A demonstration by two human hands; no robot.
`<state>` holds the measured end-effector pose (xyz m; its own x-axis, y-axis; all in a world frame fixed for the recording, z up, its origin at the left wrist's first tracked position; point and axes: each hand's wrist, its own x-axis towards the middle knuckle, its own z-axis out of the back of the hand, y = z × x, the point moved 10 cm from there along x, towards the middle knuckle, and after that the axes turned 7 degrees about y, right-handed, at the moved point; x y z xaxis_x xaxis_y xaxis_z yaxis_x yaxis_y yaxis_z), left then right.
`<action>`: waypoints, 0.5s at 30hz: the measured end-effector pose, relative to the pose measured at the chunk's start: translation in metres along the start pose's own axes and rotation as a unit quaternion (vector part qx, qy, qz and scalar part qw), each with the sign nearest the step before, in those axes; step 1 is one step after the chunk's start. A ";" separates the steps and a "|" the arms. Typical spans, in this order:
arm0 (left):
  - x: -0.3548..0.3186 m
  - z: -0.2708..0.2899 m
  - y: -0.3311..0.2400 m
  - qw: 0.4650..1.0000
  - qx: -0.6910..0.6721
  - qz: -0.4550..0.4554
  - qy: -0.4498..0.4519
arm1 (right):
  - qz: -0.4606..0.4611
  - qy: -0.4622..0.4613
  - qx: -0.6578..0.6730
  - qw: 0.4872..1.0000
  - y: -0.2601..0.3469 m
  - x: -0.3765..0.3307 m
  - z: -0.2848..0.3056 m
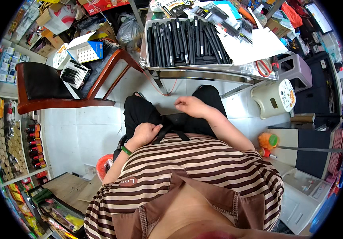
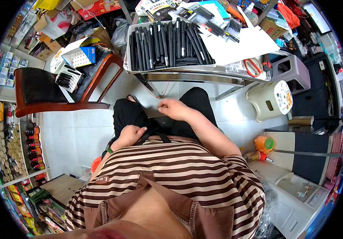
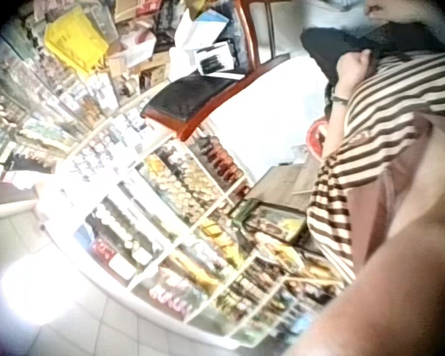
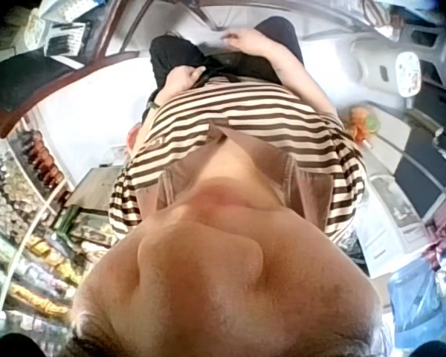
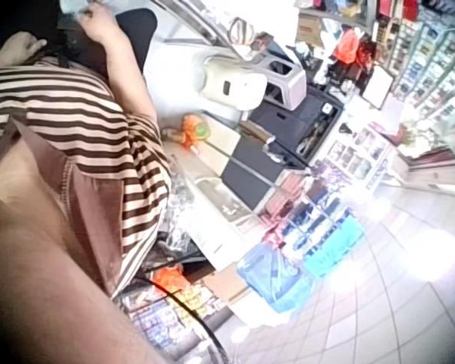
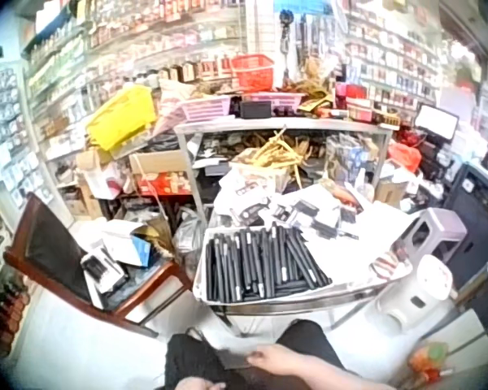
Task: The person sits on a chair and repeatedly assembles black pens by inserting ink cartridges into barrels. They pick up a pen barrel, insert a cartridge, and place the assembled pen into a tray on the table. The process is repeated multiple times.
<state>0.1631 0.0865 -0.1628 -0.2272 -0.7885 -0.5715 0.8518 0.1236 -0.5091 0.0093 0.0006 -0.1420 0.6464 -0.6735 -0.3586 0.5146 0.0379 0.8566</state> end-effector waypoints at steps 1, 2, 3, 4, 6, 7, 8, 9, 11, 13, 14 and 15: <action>0.001 0.001 0.005 1.000 -0.022 0.009 -0.013 | 0.018 -0.010 0.025 0.999 0.019 -0.005 0.011; 0.002 0.002 0.010 0.998 -0.046 0.019 -0.027 | 0.035 -0.020 0.048 0.998 0.036 -0.009 0.021; 0.005 0.004 0.011 0.998 -0.041 0.010 -0.052 | 0.053 -0.042 0.037 0.997 0.051 -0.012 0.033; 0.004 0.002 0.009 0.998 -0.031 0.001 -0.052 | 0.073 -0.061 0.025 0.995 0.066 -0.014 0.045; 0.004 0.001 0.001 0.998 -0.010 -0.024 -0.051 | 0.109 -0.095 0.075 0.987 0.091 -0.020 0.071; 0.004 0.001 0.000 0.998 0.001 -0.030 -0.051 | 0.110 -0.139 0.027 0.984 0.102 -0.022 0.087; 0.004 0.001 -0.001 0.998 0.013 -0.036 -0.051 | 0.111 -0.182 -0.021 0.977 0.115 -0.025 0.103; 0.005 0.000 -0.001 0.998 0.024 -0.042 -0.049 | 0.104 -0.215 -0.046 0.970 0.123 -0.026 0.115; 0.004 0.001 0.002 0.997 0.023 -0.046 -0.053 | 0.084 -0.268 -0.118 0.953 0.137 -0.019 0.133; 0.003 0.002 -0.001 0.998 0.026 -0.050 -0.040 | 0.083 -0.276 -0.182 0.940 0.142 -0.004 0.140; 0.004 0.001 0.000 0.997 0.028 -0.053 -0.037 | 0.077 -0.273 -0.192 0.939 0.144 0.005 0.140; 0.004 0.000 0.000 0.997 0.030 -0.056 -0.035 | 0.056 -0.257 -0.214 0.941 0.144 0.016 0.137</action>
<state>0.1622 0.0835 -0.1651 -0.2910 -0.8361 -0.4651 0.8503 -0.0031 -0.5263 0.0164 -0.1061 0.0261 0.4086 -0.9116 0.0462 0.7102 0.3493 0.6113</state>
